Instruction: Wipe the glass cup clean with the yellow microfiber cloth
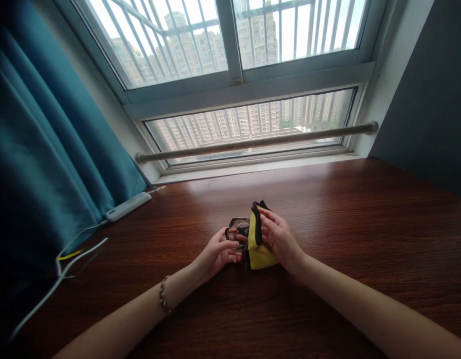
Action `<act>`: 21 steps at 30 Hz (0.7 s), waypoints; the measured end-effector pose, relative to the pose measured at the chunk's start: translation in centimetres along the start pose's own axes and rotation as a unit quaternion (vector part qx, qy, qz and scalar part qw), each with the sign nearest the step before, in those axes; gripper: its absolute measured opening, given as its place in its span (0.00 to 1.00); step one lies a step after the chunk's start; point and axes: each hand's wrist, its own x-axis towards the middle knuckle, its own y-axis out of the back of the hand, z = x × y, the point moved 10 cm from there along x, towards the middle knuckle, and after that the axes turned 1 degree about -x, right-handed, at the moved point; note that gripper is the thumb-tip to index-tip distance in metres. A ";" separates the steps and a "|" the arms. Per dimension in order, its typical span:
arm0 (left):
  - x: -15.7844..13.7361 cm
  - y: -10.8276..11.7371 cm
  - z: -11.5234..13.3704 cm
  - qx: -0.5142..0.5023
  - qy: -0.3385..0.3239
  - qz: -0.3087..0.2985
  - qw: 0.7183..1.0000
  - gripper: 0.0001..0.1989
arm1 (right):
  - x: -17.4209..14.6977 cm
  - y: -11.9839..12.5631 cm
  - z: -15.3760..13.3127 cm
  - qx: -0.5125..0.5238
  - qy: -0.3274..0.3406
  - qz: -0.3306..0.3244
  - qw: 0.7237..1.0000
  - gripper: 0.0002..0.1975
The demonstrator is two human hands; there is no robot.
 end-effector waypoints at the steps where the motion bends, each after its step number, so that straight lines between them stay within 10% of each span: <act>1: -0.1 0.0 0.0 0.010 -0.010 -0.004 1.000 0.23 | 0.0 0.2 0.6 0.009 -0.017 0.001 1.000 0.24; 7: -0.1 1.0 1.4 0.056 -0.093 0.033 0.994 0.27 | 0.3 0.4 2.5 -0.166 -0.022 -0.029 0.986 0.29; 14: -0.1 0.7 2.0 0.114 -0.149 0.028 0.982 0.29 | -0.4 -1.7 1.6 -0.433 0.119 -0.119 0.886 0.13; 21: -0.6 -0.7 2.1 0.157 -0.186 -0.032 0.969 0.26 | -0.7 -1.0 -0.1 -0.537 0.148 -0.042 0.829 0.13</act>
